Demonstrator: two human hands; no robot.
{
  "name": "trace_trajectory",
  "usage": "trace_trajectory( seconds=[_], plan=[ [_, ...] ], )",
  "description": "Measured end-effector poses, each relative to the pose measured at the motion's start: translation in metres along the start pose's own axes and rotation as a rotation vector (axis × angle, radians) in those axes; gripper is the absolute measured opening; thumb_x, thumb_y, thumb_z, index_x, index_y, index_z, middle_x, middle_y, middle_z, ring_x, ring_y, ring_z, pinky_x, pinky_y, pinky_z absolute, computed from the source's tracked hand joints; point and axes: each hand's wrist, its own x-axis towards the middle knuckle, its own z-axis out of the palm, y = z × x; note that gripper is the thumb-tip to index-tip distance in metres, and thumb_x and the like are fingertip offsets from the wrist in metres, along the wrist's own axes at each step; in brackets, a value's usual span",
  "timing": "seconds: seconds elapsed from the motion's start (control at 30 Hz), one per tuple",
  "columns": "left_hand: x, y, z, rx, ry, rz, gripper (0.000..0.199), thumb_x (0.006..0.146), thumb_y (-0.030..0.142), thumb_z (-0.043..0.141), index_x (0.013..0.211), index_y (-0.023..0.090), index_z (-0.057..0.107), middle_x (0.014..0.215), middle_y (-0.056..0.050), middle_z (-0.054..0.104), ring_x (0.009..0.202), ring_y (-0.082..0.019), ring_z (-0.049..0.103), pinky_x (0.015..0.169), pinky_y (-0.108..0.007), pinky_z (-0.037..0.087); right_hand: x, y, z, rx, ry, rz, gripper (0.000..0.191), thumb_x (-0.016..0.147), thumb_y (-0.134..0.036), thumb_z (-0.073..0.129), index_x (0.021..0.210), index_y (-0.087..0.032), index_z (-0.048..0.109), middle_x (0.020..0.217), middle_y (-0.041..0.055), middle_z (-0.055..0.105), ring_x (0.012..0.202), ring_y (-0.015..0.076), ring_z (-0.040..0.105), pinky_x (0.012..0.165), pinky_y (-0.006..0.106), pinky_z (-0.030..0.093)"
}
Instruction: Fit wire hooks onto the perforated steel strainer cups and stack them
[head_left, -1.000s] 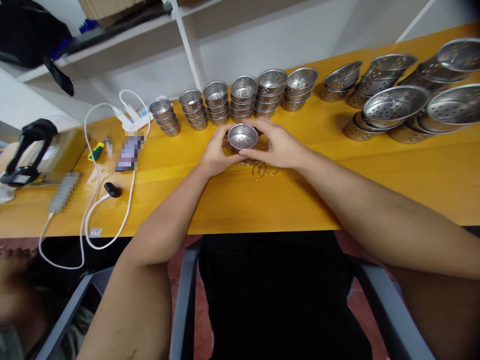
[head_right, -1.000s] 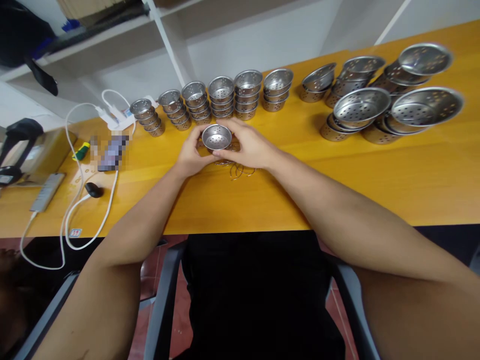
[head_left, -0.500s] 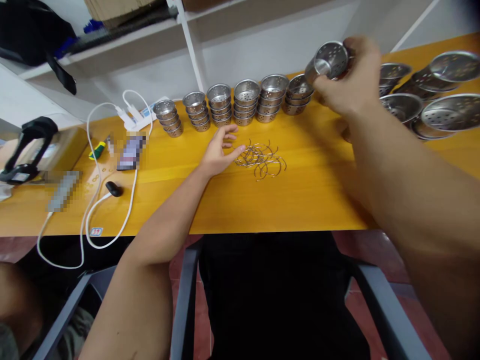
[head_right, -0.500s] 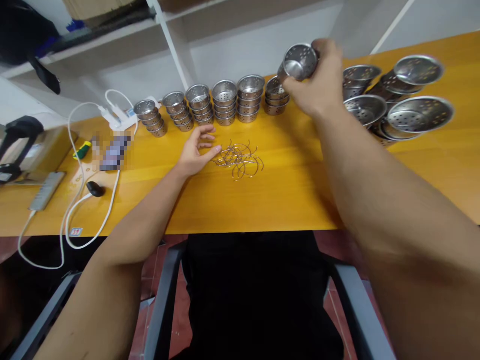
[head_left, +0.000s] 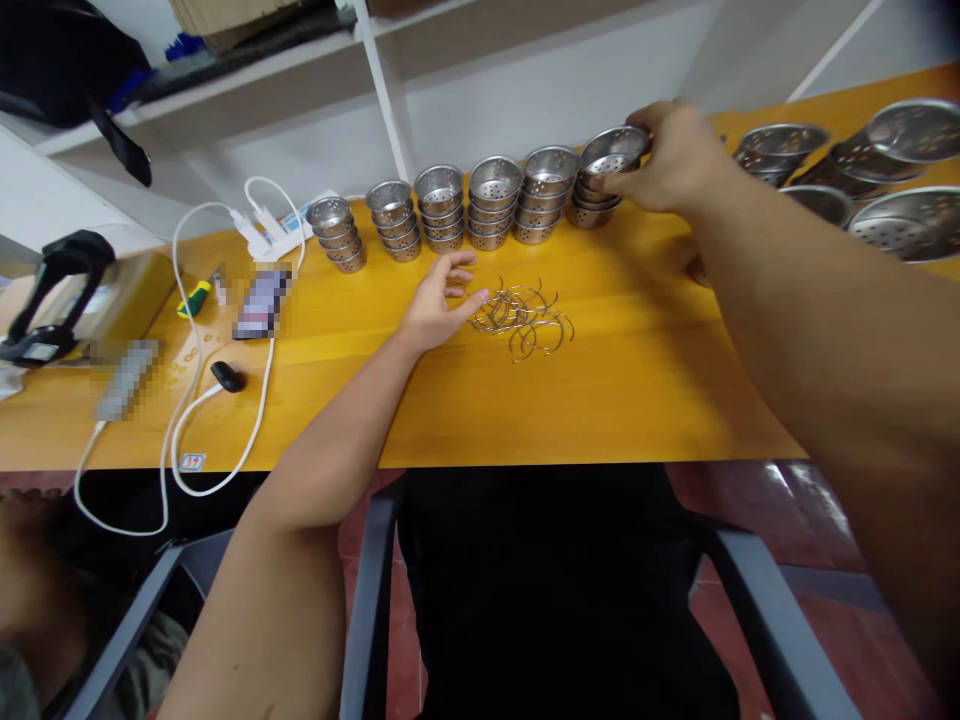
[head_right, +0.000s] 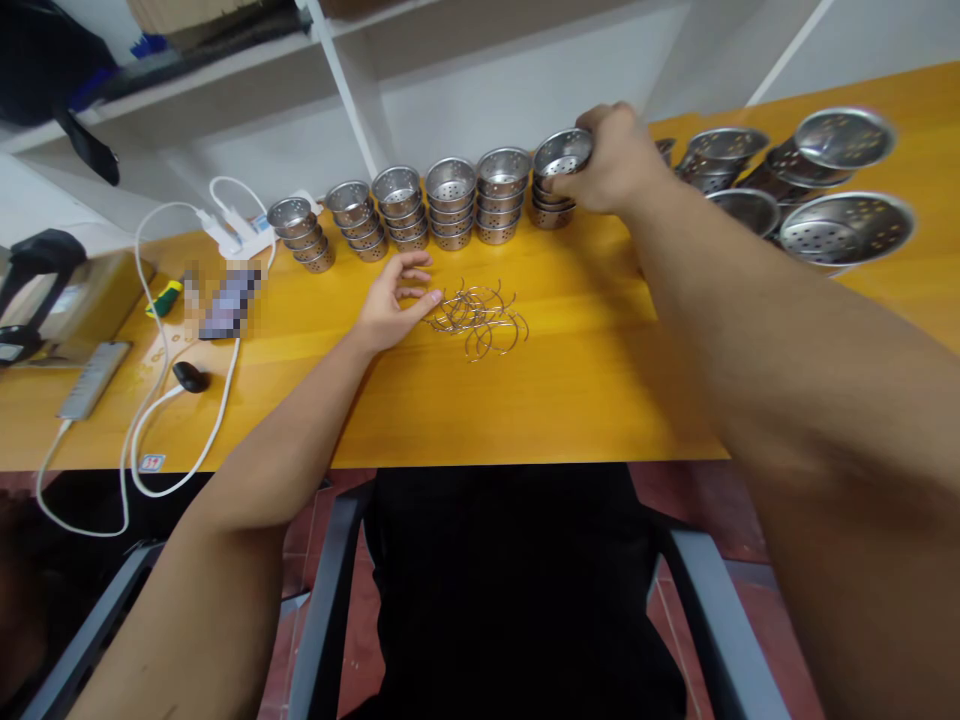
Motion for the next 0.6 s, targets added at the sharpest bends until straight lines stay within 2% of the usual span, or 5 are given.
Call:
trace_trajectory(
  seconds=[0.1,0.17,0.27,0.4,0.6],
  plan=[
    [0.000,0.002,0.000,-0.011,-0.016,-0.022,0.068,0.103,0.053,0.092,0.162,0.030,0.066,0.173,-0.017,0.076,0.139,-0.029,0.078,0.107,-0.044,0.072,-0.004,-0.006,-0.001,0.068,-0.008,0.043,0.108,0.102,-0.045,0.103,0.189,0.003,0.060,0.186,0.0347,0.065,0.171,0.0342,0.072,0.127,0.034,0.054],
    [-0.001,0.006,-0.001,-0.019,-0.026,-0.033,0.068,0.104,0.053,0.091,0.162,0.030,0.065,0.174,-0.017,0.075,0.140,-0.029,0.078,0.108,-0.044,0.071,-0.004,-0.008,0.000,0.103,-0.031,0.071,0.104,0.112,-0.048,0.095,0.193,0.004,0.055,0.186,0.0343,0.066,0.171,0.0346,0.072,0.131,0.035,0.054],
    [-0.002,0.017,-0.004,-0.019,-0.042,-0.069,0.064,0.106,0.051,0.090,0.161,0.030,0.064,0.174,-0.016,0.075,0.143,-0.028,0.079,0.110,-0.042,0.071,-0.002,-0.006,0.001,0.112,-0.112,0.077,0.090,0.123,-0.034,0.092,0.197,-0.003,0.052,0.186,0.0298,0.070,0.173,0.0372,0.072,0.143,0.043,0.055],
    [-0.003,0.029,-0.005,0.000,-0.044,-0.092,0.061,0.107,0.045,0.091,0.160,0.030,0.064,0.174,-0.016,0.076,0.143,-0.027,0.080,0.112,-0.040,0.071,-0.001,0.001,0.004,0.076,-0.159,0.016,0.091,0.125,-0.031,0.090,0.200,-0.008,0.045,0.194,0.0310,0.060,0.183,0.0411,0.063,0.154,0.055,0.050],
    [-0.003,0.032,-0.006,0.013,-0.046,-0.102,0.061,0.106,0.040,0.092,0.160,0.028,0.066,0.174,-0.018,0.077,0.143,-0.028,0.082,0.112,-0.041,0.073,0.001,0.005,0.005,0.026,-0.154,-0.012,0.091,0.124,-0.038,0.093,0.197,-0.006,0.048,0.192,0.0350,0.060,0.181,0.0446,0.064,0.153,0.059,0.050]
  ],
)
